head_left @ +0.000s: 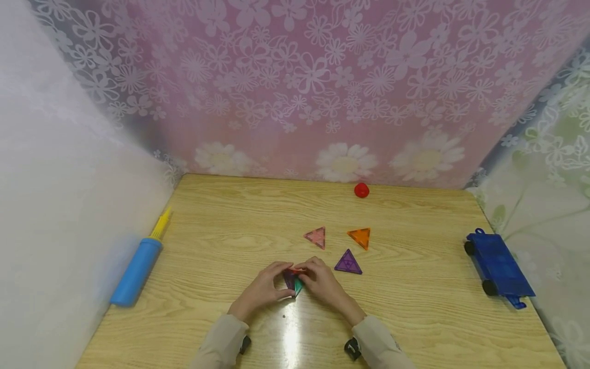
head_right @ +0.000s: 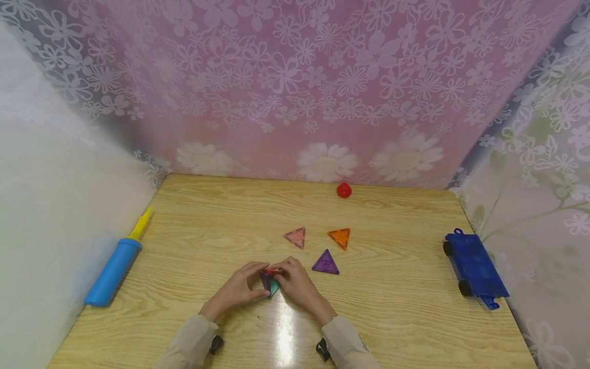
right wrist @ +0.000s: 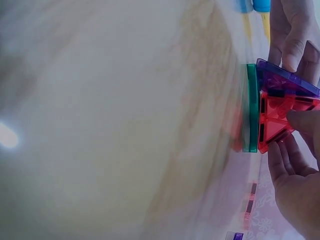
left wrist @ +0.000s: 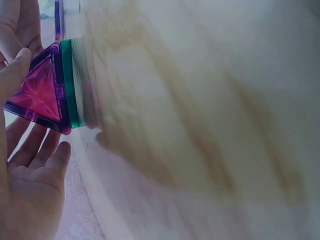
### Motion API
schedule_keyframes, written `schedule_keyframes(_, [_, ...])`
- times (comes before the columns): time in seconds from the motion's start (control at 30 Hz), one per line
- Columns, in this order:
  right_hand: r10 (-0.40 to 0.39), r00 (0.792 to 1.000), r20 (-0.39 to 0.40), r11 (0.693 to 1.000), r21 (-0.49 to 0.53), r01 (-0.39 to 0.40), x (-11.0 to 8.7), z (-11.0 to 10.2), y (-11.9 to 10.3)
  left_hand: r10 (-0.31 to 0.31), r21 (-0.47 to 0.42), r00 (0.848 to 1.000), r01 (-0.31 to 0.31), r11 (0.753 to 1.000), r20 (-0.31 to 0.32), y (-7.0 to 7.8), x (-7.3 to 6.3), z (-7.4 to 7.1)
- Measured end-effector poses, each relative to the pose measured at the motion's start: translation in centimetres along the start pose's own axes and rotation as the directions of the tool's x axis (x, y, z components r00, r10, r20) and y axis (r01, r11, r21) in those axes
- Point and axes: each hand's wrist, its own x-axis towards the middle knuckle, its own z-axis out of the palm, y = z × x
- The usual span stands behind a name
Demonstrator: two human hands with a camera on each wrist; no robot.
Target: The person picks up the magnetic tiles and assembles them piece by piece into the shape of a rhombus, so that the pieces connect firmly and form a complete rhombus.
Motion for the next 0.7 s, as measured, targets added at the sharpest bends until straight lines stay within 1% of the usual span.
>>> schedule_keyframes(0.13, [0.022, 1.000, -0.010, 0.999, 0.026, -0.021, 0.06, -0.11, -0.03, 0.005, -0.002, 1.000, -0.005, 1.000, 0.006, 0.12, 0.18, 0.09])
schedule_keyframes(0.43, [0.032, 0.999, -0.006, 0.998, 0.051, -0.032, 0.10, -0.14, 0.18, 0.012, -0.019, 0.999, -0.011, 1.000, 0.039, 0.32, 0.18, 0.20])
schedule_keyframes(0.57, [0.049, 0.999, -0.011, 0.997, 0.055, -0.049, 0.15, -0.02, 0.19, 0.024, -0.024, 0.999, -0.024, 0.999, 0.033, 0.30, 0.15, 0.25])
schedule_keyframes(0.7, [0.077, 0.997, -0.006, 0.996, 0.055, -0.077, 0.19, -0.05, 0.05, 0.055, -0.009, 0.998, -0.055, 0.998, 0.018, 0.21, 0.25, 0.30])
